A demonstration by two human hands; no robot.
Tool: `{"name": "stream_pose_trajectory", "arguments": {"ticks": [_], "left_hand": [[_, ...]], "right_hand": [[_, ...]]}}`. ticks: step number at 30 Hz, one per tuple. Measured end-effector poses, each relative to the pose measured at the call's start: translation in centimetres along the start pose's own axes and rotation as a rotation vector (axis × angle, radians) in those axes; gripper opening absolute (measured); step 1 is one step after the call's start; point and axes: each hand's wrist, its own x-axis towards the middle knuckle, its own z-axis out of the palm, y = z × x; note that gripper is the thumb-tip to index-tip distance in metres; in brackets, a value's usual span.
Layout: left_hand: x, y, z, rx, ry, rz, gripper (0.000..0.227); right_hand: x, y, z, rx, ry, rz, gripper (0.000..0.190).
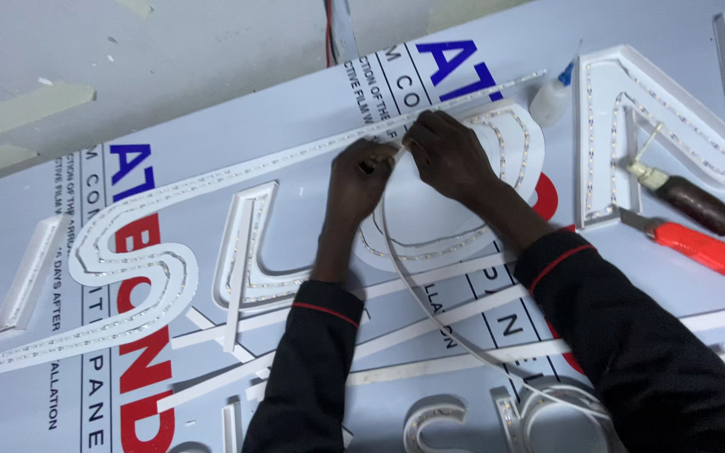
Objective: The person assembles a large illuminated sign by applying adhesive from a bottle to the edges of white letter-shaped frames and pressing flexible LED light strips into place. The person uses a utility knife to trim excess strip material and continues applying adhesive and securing the strips along the contours of the letters.
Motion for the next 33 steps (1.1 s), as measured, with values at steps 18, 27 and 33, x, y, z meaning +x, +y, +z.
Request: {"name": "stream_pose_trajectory", "arguments": {"ticks": [18,27,33], "left_hand": [[-0.3,-0.4,0.3,-0.005,0.004,0.037,0.02],[-0.5,0.4,0.8,0.09,-0.021,0.101,0.029],[-0.9,0.8,1.3,0.235,-0.045,0.121,0.03]], "right_hand": [[-0.2,0.2,0.0,-0.032,-0.047,0.011,0.006],[-0.3,0.7,0.4,0.037,-0.014,0.004,0.009],[-0.3,0.4,0.4,0.033,0.02,-0.003,0.012]]}}
